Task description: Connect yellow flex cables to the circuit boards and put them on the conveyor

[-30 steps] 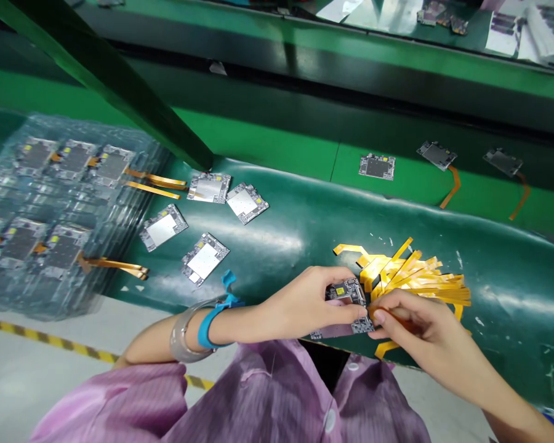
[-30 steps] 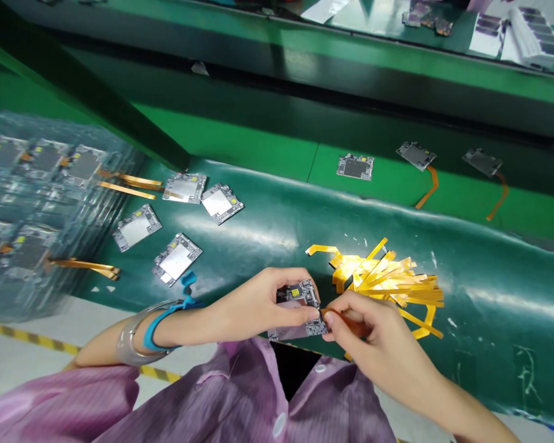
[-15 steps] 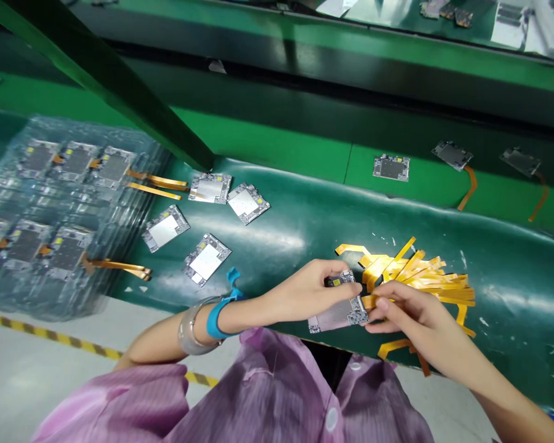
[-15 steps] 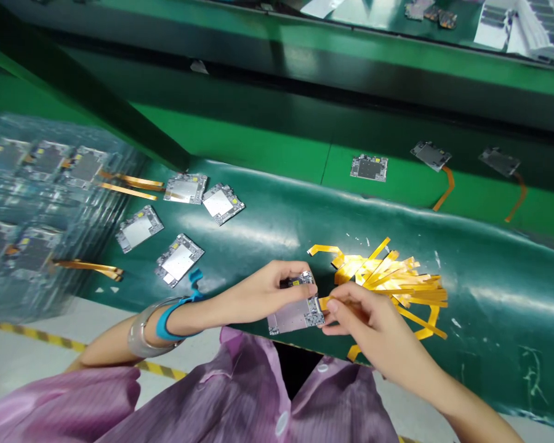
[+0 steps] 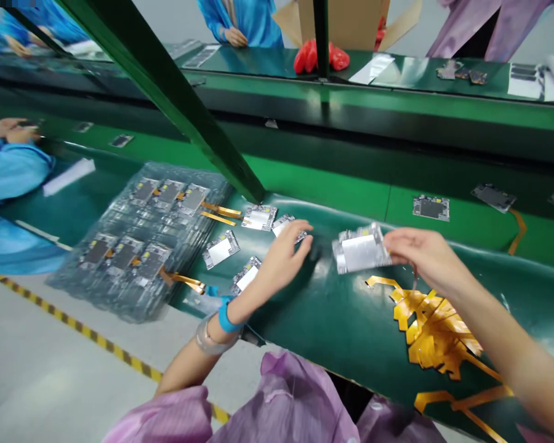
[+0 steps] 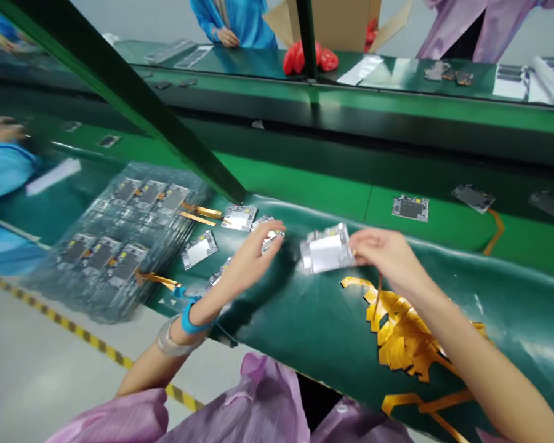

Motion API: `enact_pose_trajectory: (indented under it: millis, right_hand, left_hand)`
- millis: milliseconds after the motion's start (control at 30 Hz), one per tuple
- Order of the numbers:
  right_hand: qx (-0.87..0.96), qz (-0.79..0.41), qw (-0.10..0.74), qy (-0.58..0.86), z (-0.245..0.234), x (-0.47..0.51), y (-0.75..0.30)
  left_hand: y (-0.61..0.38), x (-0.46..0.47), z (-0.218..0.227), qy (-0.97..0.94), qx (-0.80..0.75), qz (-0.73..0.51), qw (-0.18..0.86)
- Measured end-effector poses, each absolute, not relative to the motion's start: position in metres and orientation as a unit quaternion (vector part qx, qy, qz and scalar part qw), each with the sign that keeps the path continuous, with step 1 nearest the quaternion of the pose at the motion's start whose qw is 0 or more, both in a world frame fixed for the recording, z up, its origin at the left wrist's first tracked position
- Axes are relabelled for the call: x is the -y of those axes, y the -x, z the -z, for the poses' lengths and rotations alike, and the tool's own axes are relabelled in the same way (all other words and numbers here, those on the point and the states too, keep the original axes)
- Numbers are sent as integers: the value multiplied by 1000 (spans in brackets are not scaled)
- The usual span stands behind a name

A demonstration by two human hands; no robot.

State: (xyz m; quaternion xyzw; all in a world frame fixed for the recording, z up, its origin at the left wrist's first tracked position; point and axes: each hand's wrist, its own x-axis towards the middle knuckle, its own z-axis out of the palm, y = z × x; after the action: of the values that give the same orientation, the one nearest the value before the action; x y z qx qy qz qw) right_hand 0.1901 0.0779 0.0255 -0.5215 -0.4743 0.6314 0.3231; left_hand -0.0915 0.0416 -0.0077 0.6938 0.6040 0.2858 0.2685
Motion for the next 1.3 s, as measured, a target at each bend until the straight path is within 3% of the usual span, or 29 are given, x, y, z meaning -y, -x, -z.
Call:
enact_pose_trajectory:
  millis: [67, 267, 400, 667, 833, 1033, 1300]
  right_hand:
    - [476, -590, 382, 529, -22, -126, -179]
    - [490, -447, 426, 615, 12, -201, -176]
    - [533, -391, 412, 627, 22, -155, -208]
    - [632, -406, 308, 584, 2, -21, -229]
    - [711, -387, 259, 527, 0, 4, -217]
    - [793, -271, 188, 512, 19, -6, -206]
    - [805, -315, 152, 479, 39, -32, -201]
  left_hand:
    - [120, -62, 26, -703, -653, -223, 170]
    - [163, -82, 33, -813, -544, 57, 200]
    - [172, -92, 17, -878, -442, 124, 137]
    - [161, -119, 5, -889, -434, 147, -3]
    - [125, -104, -12, -856, -499, 57, 126]
    - [55, -35, -25, -750, -532, -212, 332]
    - [45, -2, -7, -637, -532, -268, 489]
